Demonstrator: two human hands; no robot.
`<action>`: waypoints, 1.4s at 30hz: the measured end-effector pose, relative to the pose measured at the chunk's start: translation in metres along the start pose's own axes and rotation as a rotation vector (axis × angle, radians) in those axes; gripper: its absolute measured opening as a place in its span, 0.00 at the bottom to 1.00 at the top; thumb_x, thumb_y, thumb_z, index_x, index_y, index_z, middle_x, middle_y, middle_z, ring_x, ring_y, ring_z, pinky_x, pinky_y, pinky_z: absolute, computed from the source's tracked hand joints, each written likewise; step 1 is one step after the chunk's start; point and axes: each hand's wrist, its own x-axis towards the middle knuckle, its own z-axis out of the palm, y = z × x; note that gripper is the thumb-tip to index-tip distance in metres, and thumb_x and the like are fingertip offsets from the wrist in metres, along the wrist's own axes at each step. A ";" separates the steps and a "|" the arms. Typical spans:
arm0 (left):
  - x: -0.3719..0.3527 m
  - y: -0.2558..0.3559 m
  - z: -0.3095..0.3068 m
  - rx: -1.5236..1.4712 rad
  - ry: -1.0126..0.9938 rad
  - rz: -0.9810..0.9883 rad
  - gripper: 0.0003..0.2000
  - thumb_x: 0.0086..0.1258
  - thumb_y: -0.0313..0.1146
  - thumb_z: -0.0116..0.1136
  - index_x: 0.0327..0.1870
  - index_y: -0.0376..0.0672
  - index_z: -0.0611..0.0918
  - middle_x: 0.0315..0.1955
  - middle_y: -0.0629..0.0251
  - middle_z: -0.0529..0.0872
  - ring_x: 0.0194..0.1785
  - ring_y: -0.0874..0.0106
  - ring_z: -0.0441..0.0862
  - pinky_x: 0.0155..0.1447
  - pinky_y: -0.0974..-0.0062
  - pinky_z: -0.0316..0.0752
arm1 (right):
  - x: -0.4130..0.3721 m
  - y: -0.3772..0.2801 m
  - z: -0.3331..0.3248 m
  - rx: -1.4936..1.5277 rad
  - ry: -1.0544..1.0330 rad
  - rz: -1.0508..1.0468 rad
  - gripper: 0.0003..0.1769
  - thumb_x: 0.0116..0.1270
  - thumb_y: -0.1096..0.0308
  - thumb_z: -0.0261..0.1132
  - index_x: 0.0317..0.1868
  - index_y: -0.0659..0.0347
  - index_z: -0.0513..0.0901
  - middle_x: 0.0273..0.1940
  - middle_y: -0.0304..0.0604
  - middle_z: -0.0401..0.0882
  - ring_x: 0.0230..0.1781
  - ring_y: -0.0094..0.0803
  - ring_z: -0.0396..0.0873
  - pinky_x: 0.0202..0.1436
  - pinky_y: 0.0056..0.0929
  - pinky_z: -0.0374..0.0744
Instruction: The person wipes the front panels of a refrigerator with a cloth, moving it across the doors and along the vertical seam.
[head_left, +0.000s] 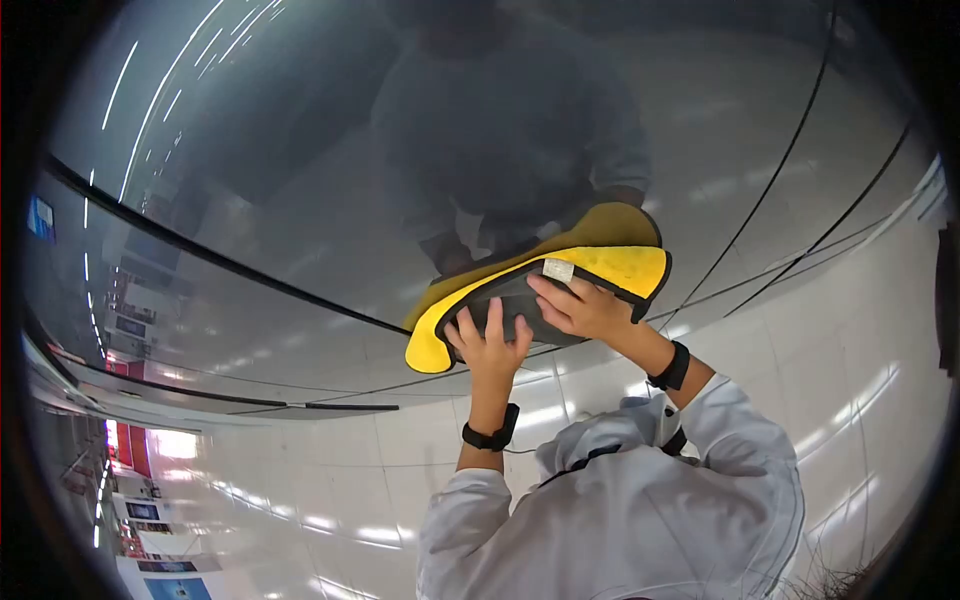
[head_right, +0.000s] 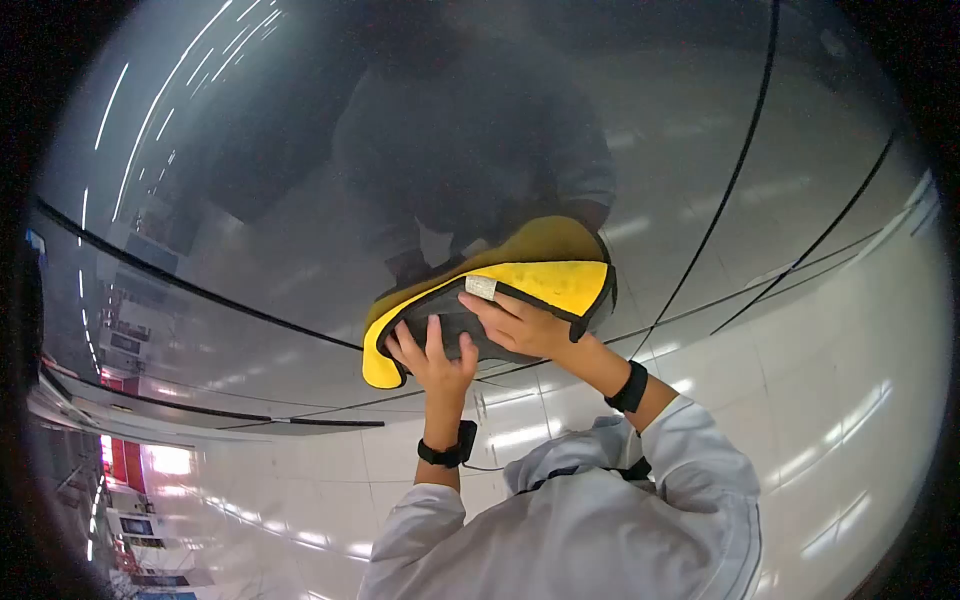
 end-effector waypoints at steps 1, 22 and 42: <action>-0.002 -0.001 0.003 -0.005 -0.003 0.005 0.26 0.49 0.38 0.57 0.51 0.45 0.68 0.54 0.42 0.59 0.55 0.38 0.53 0.52 0.43 0.55 | -0.003 0.004 0.000 -0.005 0.000 0.006 0.21 0.48 0.67 0.61 0.46 0.59 0.75 0.51 0.29 0.69 0.53 0.28 0.62 0.55 0.30 0.64; 0.116 0.089 0.017 0.072 0.198 0.160 0.22 0.51 0.40 0.50 0.49 0.41 0.70 0.55 0.53 0.60 0.56 0.49 0.58 0.52 0.54 0.61 | 0.002 0.099 -0.069 -0.265 0.193 0.123 0.27 0.46 0.52 0.61 0.47 0.54 0.71 0.52 0.52 0.61 0.49 0.46 0.59 0.49 0.38 0.62; 0.120 0.068 -0.001 -0.015 0.175 0.269 0.28 0.48 0.41 0.57 0.52 0.42 0.68 0.56 0.44 0.56 0.56 0.47 0.59 0.54 0.47 0.59 | 0.021 0.075 -0.062 -0.224 0.281 0.203 0.27 0.43 0.54 0.63 0.47 0.50 0.74 0.50 0.48 0.66 0.47 0.43 0.62 0.49 0.34 0.62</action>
